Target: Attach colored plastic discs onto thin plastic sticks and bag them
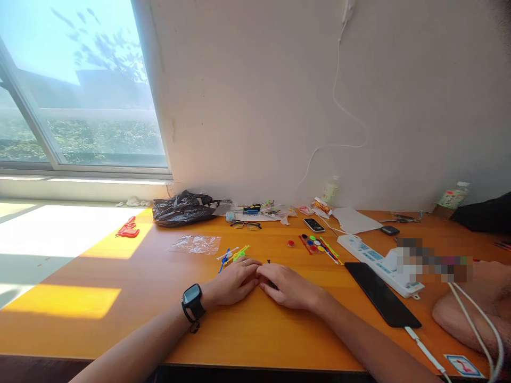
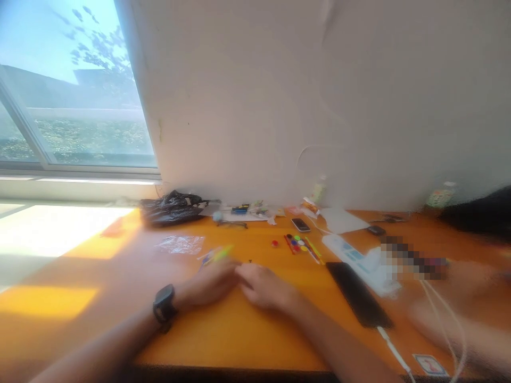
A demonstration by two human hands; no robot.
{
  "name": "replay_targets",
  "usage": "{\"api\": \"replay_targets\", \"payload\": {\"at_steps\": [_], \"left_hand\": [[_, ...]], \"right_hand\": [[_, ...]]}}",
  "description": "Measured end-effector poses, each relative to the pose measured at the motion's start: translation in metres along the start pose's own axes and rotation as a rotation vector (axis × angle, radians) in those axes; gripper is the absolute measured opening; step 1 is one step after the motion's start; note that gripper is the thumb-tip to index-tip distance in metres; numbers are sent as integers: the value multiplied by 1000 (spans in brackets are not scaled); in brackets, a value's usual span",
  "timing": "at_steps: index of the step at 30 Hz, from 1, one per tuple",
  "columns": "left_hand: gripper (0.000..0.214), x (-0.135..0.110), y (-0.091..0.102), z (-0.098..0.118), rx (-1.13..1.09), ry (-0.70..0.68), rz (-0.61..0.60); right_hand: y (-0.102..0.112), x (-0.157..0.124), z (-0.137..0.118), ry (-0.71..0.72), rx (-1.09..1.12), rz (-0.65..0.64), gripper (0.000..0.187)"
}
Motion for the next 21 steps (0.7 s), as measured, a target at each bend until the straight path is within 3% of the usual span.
{"api": "replay_targets", "payload": {"at_steps": [21], "left_hand": [[22,-1,1,1,-12,22,-5]], "right_hand": [[3,-2,-2,-19,-3,-28,12]]}}
Point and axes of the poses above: each hand's wrist, its own x-axis towards the middle knuckle, its own y-axis out of the back of the hand, z = x × y, the point moved 3 cm from there along x, towards the middle knuckle, and after that the axes turned 1 degree about -x, right-handed, at the moved point
